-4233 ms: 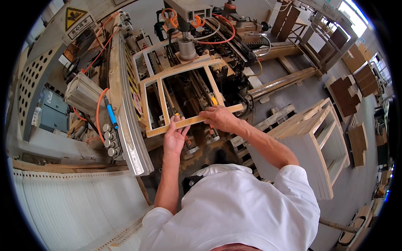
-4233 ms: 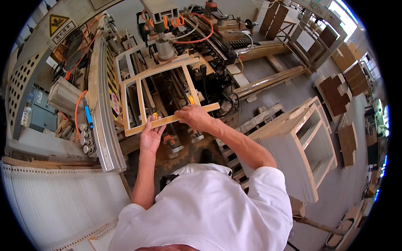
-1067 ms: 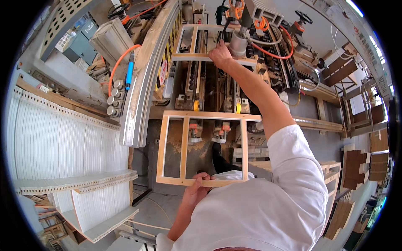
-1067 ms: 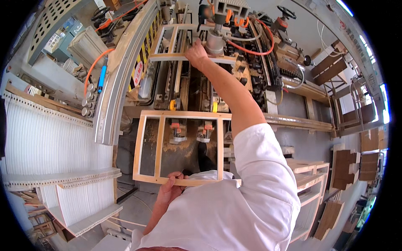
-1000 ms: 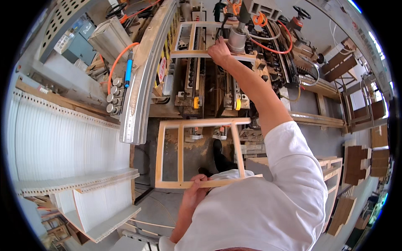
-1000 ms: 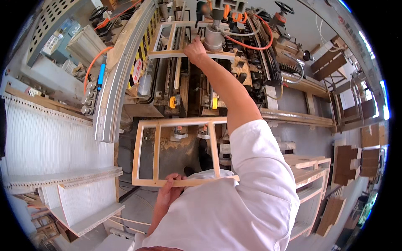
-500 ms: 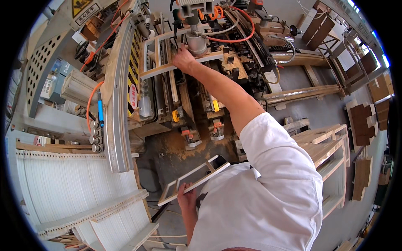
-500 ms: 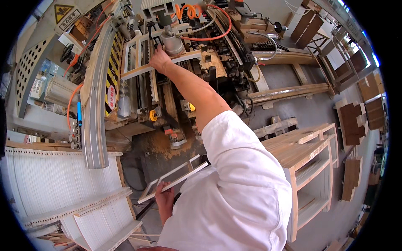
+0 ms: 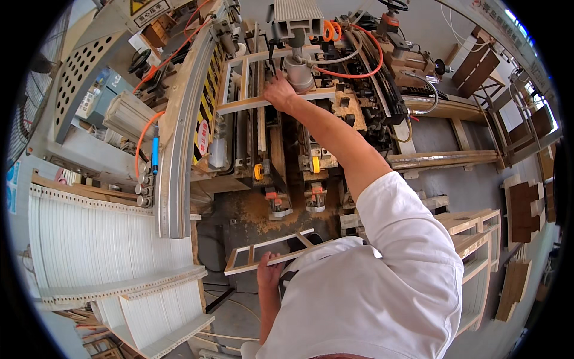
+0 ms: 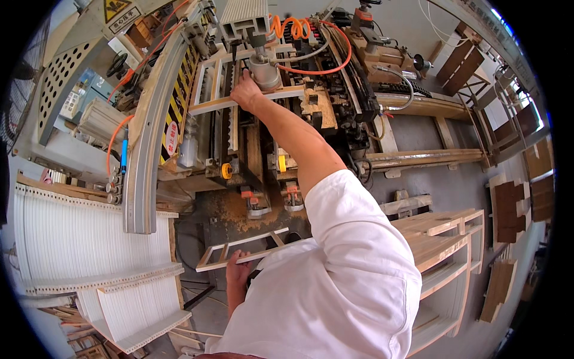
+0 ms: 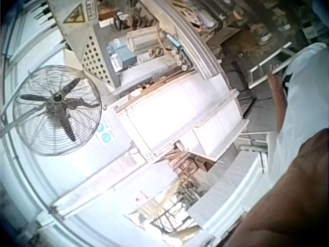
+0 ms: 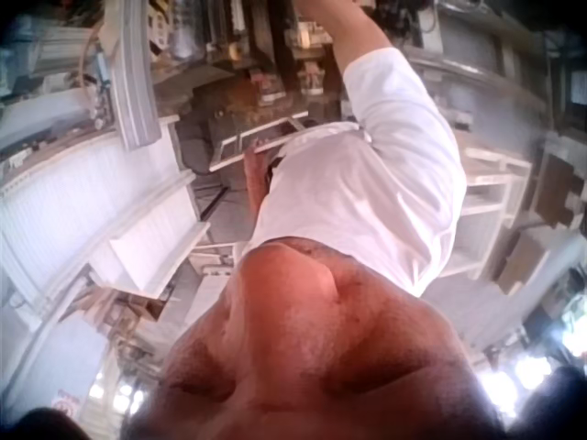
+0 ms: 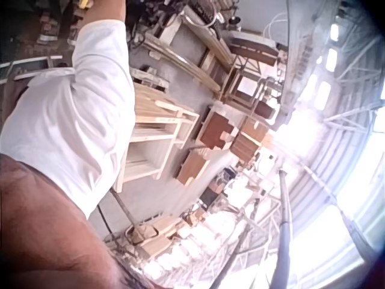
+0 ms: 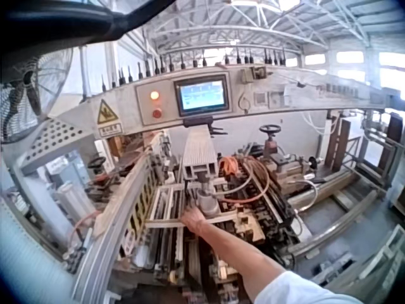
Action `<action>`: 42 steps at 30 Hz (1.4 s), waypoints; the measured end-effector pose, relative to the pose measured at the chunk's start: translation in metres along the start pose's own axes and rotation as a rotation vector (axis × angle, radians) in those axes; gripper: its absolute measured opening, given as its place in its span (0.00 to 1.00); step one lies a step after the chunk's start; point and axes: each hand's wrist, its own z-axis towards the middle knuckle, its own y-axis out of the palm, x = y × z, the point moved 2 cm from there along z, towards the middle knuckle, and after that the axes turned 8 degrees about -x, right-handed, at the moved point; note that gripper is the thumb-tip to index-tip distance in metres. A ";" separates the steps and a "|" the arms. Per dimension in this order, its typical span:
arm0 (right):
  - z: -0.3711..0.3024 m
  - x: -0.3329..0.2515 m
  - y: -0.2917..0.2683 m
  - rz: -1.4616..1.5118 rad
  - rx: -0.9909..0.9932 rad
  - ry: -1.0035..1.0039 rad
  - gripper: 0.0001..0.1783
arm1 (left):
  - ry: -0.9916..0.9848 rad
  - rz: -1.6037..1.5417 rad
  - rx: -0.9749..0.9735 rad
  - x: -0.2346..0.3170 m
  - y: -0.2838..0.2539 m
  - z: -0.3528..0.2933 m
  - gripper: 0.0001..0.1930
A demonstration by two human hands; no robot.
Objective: The person repeatedly picks up rectangular wooden frames from a nearby stack and places them onto a woodworking machine. They align each frame under the machine's head and press a button to activate the tool, then remove the frame and return it to the stack. This cycle is performed continuously for multiple frames.
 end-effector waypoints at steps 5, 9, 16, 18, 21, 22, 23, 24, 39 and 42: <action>-0.004 0.002 -0.008 0.038 -0.020 -0.009 0.12 | -0.018 0.031 0.045 -0.005 -0.018 0.004 0.07; -0.007 0.003 -0.013 0.043 -0.013 -0.014 0.12 | 0.001 0.149 -0.052 -0.006 -0.043 0.011 0.08; 0.005 0.000 0.002 0.041 0.047 -0.040 0.12 | 0.012 0.194 -0.104 -0.002 -0.057 0.013 0.07; 0.007 -0.002 0.001 0.006 -0.033 -0.053 0.12 | 0.048 0.147 -0.165 -0.003 -0.052 0.012 0.08; 0.002 0.000 -0.002 -0.013 0.010 -0.014 0.12 | 0.207 0.359 0.074 -0.002 -0.034 -0.019 0.12; -0.004 0.002 -0.004 -0.029 -0.030 -0.005 0.12 | 0.186 0.312 0.089 0.004 -0.016 -0.032 0.14; -0.008 0.003 -0.003 -0.021 -0.025 -0.005 0.12 | 0.169 0.264 0.105 0.010 0.002 -0.047 0.17; -0.008 0.001 -0.004 -0.012 -0.015 -0.005 0.12 | 0.188 0.311 0.139 0.014 0.017 -0.063 0.17; 0.014 -0.004 0.016 -0.081 -0.058 0.158 0.09 | 1.144 0.989 0.412 0.137 0.012 -0.352 0.15; 0.004 -0.009 -0.001 -0.145 -0.046 0.225 0.06 | 1.313 0.588 0.696 0.158 -0.060 -0.426 0.22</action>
